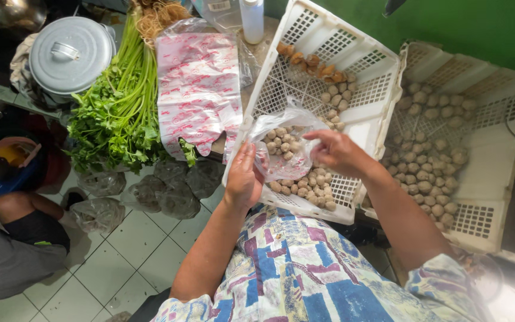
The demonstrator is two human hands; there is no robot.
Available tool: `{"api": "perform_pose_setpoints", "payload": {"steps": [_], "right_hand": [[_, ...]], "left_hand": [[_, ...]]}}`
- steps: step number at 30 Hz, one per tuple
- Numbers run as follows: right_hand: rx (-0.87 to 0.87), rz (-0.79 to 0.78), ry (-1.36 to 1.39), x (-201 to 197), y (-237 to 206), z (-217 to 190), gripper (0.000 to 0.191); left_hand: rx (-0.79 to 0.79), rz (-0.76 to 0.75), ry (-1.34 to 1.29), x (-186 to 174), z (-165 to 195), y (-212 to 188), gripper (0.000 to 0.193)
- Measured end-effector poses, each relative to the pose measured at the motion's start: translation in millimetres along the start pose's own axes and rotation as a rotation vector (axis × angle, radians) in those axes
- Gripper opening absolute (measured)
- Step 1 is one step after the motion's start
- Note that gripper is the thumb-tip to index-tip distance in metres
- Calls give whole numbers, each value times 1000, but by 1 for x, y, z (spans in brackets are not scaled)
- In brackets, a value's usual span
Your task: The person holds a plastic bag inside a plastic crate and places round meatballs from the crate into the bag one at a time, occasionally adjusting the bag. They then gather and tie the filled bag, set it aside, and rearrange the remaining meatballs in the crate.
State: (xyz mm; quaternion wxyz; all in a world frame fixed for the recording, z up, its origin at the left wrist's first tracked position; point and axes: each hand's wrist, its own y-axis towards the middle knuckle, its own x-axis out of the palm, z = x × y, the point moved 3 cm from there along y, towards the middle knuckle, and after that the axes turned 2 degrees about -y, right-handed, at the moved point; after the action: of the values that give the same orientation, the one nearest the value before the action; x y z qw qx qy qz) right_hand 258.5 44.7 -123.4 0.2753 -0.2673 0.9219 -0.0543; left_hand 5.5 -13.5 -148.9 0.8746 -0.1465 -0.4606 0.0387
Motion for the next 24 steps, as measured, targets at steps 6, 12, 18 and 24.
{"api": "perform_pose_setpoints", "payload": {"steps": [6, 12, 18, 24], "right_hand": [[-239, -51, -602, 26, -5, 40, 41], [284, -196, -633, 48, -19, 74, 22], [265, -320, -715, 31, -19, 45, 25], [-171, 83, -21, -17, 5, 11, 24]], "left_hand": [[4, -27, 1, 10, -6, 3, 29], [9, -14, 27, 16, -7, 2, 33], [40, -40, 22, 14, -10, 3, 31], [22, -6, 13, 10, -11, 5, 27]]}}
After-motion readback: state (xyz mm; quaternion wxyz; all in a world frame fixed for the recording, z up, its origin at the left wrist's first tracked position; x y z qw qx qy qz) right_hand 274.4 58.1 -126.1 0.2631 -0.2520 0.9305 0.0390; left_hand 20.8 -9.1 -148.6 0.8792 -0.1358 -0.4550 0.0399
